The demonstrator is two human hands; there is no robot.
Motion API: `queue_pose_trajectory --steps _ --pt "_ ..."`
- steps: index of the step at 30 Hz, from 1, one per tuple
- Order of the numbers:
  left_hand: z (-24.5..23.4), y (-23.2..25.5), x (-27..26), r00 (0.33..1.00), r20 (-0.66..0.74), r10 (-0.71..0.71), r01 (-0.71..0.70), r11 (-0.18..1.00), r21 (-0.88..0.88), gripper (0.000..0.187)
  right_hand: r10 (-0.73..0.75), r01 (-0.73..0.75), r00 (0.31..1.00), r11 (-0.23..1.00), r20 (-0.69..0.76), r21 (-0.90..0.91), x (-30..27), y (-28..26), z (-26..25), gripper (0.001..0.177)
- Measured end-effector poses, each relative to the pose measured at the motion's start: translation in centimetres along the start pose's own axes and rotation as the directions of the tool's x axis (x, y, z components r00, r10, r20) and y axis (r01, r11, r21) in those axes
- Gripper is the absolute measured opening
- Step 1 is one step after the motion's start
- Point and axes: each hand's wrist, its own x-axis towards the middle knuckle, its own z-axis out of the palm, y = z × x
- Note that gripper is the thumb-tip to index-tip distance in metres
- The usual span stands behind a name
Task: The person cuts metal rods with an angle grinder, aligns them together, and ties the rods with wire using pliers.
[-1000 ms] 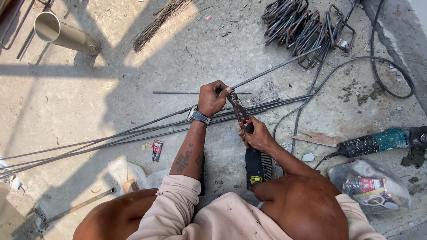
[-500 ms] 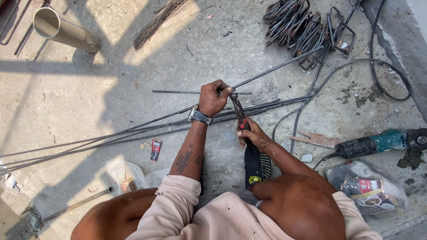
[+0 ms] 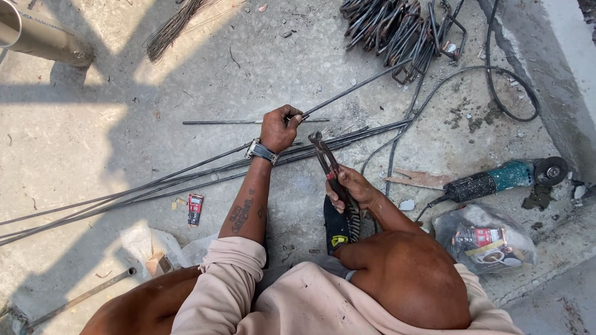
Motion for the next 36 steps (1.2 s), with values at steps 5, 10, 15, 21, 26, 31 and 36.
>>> queue_pose_trajectory --steps 5,10,15,21,26,31,36 --pt "1.7 -1.2 -0.1 0.857 -0.245 0.454 -0.342 0.855 0.390 0.022 -0.252 0.061 0.915 0.857 -0.315 -0.511 -2.1 -0.1 -2.4 0.021" --pt "5.3 3.4 -2.1 0.986 0.132 0.101 -0.049 0.935 -0.351 0.030 -0.452 -0.178 0.747 0.570 -0.487 -0.802 -2.4 0.4 -2.7 0.017" --pt "8.5 5.0 -3.6 0.989 0.109 -0.096 0.133 0.901 -0.413 0.014 -0.634 0.022 0.705 0.467 -0.318 -0.884 -1.9 1.0 -2.7 0.014" --pt "8.7 4.5 -4.1 0.968 0.243 -0.065 0.155 0.914 -0.374 0.016 -0.585 0.054 0.250 0.804 -0.771 -0.593 -4.3 -2.4 -5.9 0.018" --pt "10.3 4.9 -6.0 0.936 0.350 -0.036 0.128 0.961 -0.244 0.020 -0.921 -0.786 -0.012 0.249 -0.389 -0.566 -11.4 -8.6 -10.4 0.029" --pt "14.9 5.6 -8.4 0.962 0.272 0.004 0.086 0.944 -0.319 0.018 -0.895 -0.633 0.349 -0.006 -0.279 -0.774 -11.2 -6.9 -7.3 0.032" --pt "15.7 5.2 -7.8 0.998 -0.048 0.045 -0.056 0.963 -0.264 0.019 -0.230 0.022 0.710 0.952 -0.666 -0.304 -4.3 -1.2 -4.4 0.018"
